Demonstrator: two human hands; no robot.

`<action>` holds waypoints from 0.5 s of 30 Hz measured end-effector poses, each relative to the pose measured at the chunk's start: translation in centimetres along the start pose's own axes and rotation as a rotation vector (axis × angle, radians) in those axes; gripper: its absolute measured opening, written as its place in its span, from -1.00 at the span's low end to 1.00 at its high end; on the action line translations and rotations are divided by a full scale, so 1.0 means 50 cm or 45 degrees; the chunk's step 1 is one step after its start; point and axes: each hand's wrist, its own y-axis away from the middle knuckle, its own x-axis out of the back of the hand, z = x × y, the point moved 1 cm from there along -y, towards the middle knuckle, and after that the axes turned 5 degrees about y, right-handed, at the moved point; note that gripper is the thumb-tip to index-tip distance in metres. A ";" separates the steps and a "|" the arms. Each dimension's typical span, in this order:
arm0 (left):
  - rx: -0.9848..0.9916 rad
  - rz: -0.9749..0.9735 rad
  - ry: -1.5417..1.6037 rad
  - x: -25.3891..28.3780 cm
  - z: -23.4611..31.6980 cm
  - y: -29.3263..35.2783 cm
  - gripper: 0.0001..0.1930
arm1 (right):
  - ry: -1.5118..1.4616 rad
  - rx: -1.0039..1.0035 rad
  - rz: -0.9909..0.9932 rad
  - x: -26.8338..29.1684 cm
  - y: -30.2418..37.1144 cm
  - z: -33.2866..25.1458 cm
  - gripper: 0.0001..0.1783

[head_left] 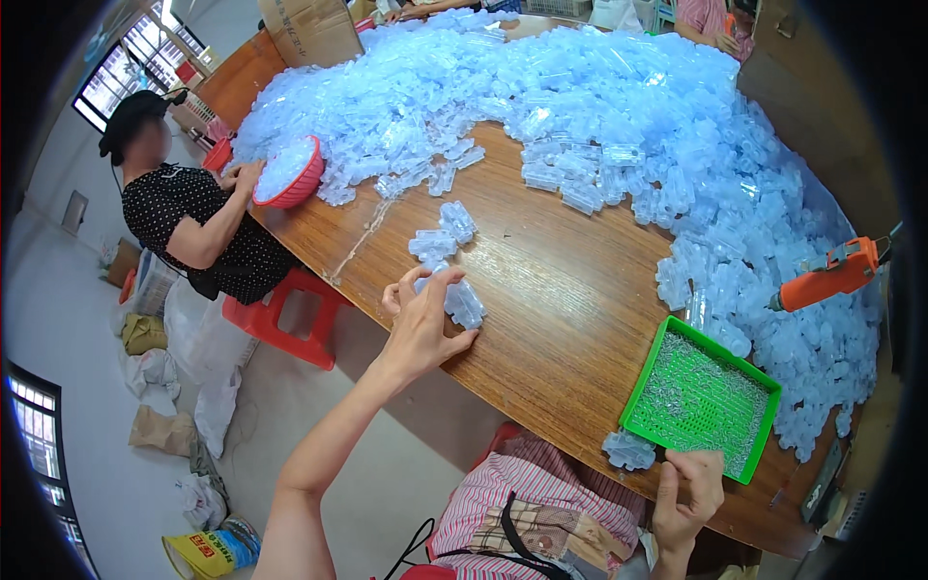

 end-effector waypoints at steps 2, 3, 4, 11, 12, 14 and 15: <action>-0.069 -0.008 0.086 -0.010 0.003 -0.008 -0.19 | 0.016 -0.014 -0.001 -0.003 -0.003 -0.009 -0.86; -0.081 -0.012 0.102 -0.016 0.012 -0.010 -0.19 | -0.016 -0.003 0.002 -0.003 -0.006 -0.015 -0.83; -0.111 0.009 0.163 -0.018 0.028 -0.012 -0.19 | -0.041 0.006 0.003 -0.006 -0.011 -0.019 -0.79; -0.537 0.016 0.788 -0.042 0.228 0.016 -0.07 | -0.542 -0.406 -0.121 -0.064 -0.039 -0.066 -0.47; -0.529 -0.008 0.947 -0.048 0.258 0.029 -0.12 | -0.611 -0.476 -0.125 -0.072 -0.046 -0.081 -0.45; -0.635 -0.042 1.001 -0.047 0.293 0.044 -0.11 | -0.606 -0.468 -0.149 -0.088 -0.056 -0.078 -0.47; -0.707 -0.042 1.023 -0.053 0.312 0.046 -0.11 | -0.493 -0.427 -0.156 -0.087 -0.044 -0.062 -0.50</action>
